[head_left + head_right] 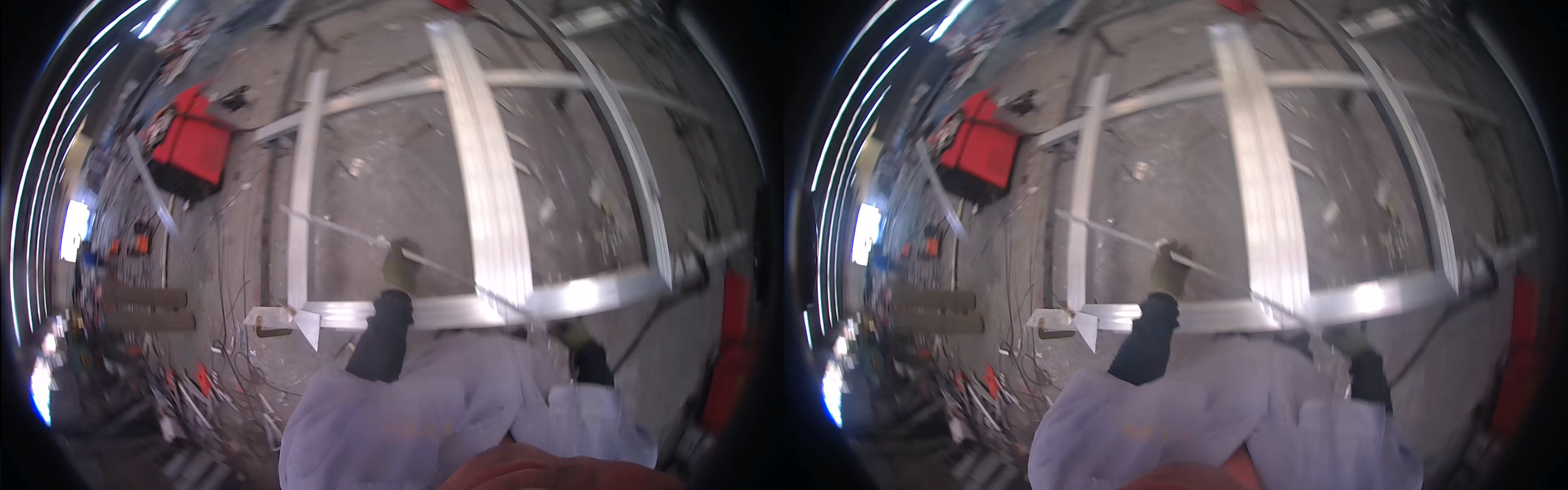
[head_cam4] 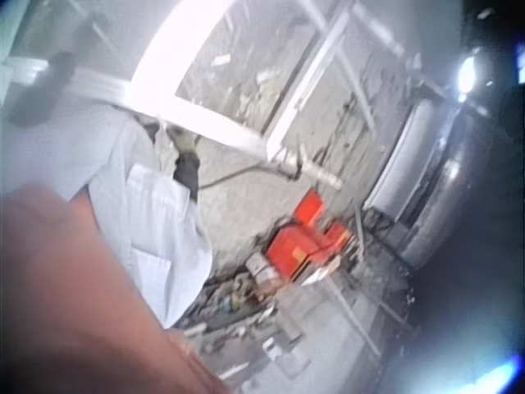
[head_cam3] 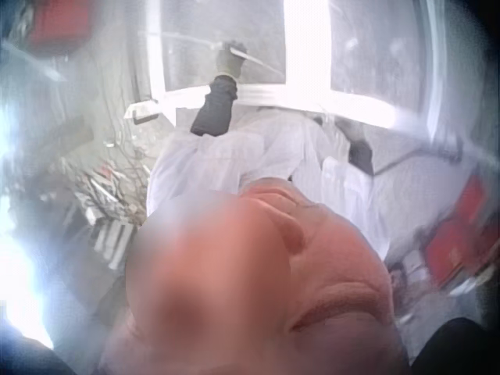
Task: The person uses a tape measure to measure the lengths of several aluminum frame pieces laid out on the floor. They repeatedly extend and retract the tape measure across different sections of the frame, checking dimensions and alignment.
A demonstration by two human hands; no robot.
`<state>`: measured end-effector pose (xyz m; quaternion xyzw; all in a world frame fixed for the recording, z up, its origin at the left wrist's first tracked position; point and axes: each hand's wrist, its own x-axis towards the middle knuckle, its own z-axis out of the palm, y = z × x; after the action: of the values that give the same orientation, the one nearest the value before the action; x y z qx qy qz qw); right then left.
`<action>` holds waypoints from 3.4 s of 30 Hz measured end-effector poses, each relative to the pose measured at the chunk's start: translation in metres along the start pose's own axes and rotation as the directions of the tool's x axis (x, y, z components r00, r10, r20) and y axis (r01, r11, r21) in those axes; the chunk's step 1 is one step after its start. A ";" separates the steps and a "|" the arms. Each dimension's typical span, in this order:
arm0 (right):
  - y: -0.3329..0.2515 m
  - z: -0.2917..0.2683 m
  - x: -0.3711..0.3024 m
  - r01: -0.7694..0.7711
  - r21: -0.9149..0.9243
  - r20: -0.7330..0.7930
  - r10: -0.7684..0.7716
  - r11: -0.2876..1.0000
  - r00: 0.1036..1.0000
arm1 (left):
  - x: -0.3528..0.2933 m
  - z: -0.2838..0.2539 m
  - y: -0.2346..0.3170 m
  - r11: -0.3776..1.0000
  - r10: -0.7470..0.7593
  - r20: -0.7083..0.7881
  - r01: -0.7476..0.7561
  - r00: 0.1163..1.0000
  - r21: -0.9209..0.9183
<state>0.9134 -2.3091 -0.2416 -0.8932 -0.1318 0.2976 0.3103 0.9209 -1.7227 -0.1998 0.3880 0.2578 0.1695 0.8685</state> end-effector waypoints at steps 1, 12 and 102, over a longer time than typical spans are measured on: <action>0.002 0.010 0.007 0.080 0.215 -0.060 -0.069 0.973 0.996 | -0.008 0.012 0.001 1.000 -0.024 0.083 0.024 0.996 0.006; -0.049 -0.038 -0.057 -0.129 0.459 -0.006 0.149 0.879 0.989 | -0.121 0.259 -0.054 0.761 -0.057 0.313 -0.162 0.948 0.629; 0.003 -0.042 0.079 0.000 0.994 0.072 0.637 -0.112 0.768 | -0.073 0.093 -0.106 0.047 -0.814 -0.081 0.205 0.576 0.978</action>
<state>1.0023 -2.2982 -0.2524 -0.4428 0.4235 0.1548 0.7750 0.9254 -1.8808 -0.2047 0.7105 0.1894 -0.4651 0.4930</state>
